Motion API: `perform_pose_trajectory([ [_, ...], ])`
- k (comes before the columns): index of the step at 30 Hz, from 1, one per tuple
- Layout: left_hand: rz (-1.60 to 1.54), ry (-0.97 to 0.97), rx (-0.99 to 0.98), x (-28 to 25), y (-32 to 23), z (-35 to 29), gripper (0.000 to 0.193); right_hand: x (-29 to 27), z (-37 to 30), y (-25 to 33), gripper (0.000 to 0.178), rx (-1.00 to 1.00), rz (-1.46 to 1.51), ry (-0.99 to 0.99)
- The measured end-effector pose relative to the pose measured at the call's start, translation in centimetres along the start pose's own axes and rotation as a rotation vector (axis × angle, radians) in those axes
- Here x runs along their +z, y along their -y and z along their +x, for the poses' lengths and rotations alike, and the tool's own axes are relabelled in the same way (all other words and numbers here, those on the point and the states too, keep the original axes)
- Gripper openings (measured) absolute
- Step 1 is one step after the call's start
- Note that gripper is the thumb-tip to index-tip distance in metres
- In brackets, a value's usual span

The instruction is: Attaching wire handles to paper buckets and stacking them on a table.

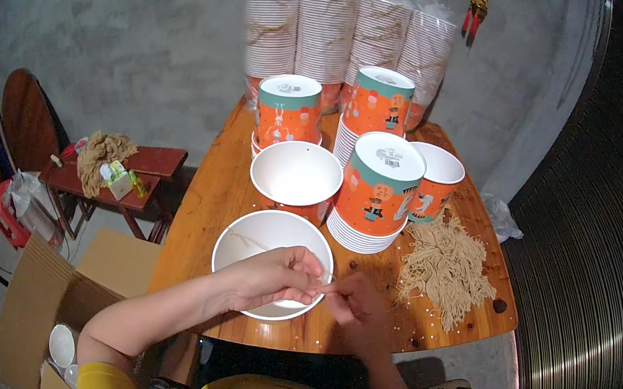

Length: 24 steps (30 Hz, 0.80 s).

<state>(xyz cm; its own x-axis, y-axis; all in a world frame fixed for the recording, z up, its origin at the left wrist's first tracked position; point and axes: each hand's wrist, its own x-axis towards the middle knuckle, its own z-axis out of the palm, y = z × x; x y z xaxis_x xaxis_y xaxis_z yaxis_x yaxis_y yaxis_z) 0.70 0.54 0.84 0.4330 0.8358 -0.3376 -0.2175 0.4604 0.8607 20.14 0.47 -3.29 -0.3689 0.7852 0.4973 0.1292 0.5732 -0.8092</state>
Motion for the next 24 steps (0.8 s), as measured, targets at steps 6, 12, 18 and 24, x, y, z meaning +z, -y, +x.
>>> perform_pose_trajectory([
  [6,0.001,0.012,0.037,-0.3,0.7,0.1,0.013,-0.1,-0.5,-1.5,0.007,0.195,0.197,0.001],
  [12,0.016,0.036,0.040,-0.3,0.8,0.1,0.016,0.0,-0.4,-1.5,0.010,0.283,0.328,-0.016],
  [18,0.193,0.023,0.156,0.1,0.6,-0.2,0.015,-0.3,-0.4,-1.8,0.012,0.226,0.206,-0.023],
  [24,0.345,0.023,0.291,-0.1,0.6,-0.2,0.012,-0.4,-0.2,-1.1,0.015,0.216,0.161,-0.055],
])
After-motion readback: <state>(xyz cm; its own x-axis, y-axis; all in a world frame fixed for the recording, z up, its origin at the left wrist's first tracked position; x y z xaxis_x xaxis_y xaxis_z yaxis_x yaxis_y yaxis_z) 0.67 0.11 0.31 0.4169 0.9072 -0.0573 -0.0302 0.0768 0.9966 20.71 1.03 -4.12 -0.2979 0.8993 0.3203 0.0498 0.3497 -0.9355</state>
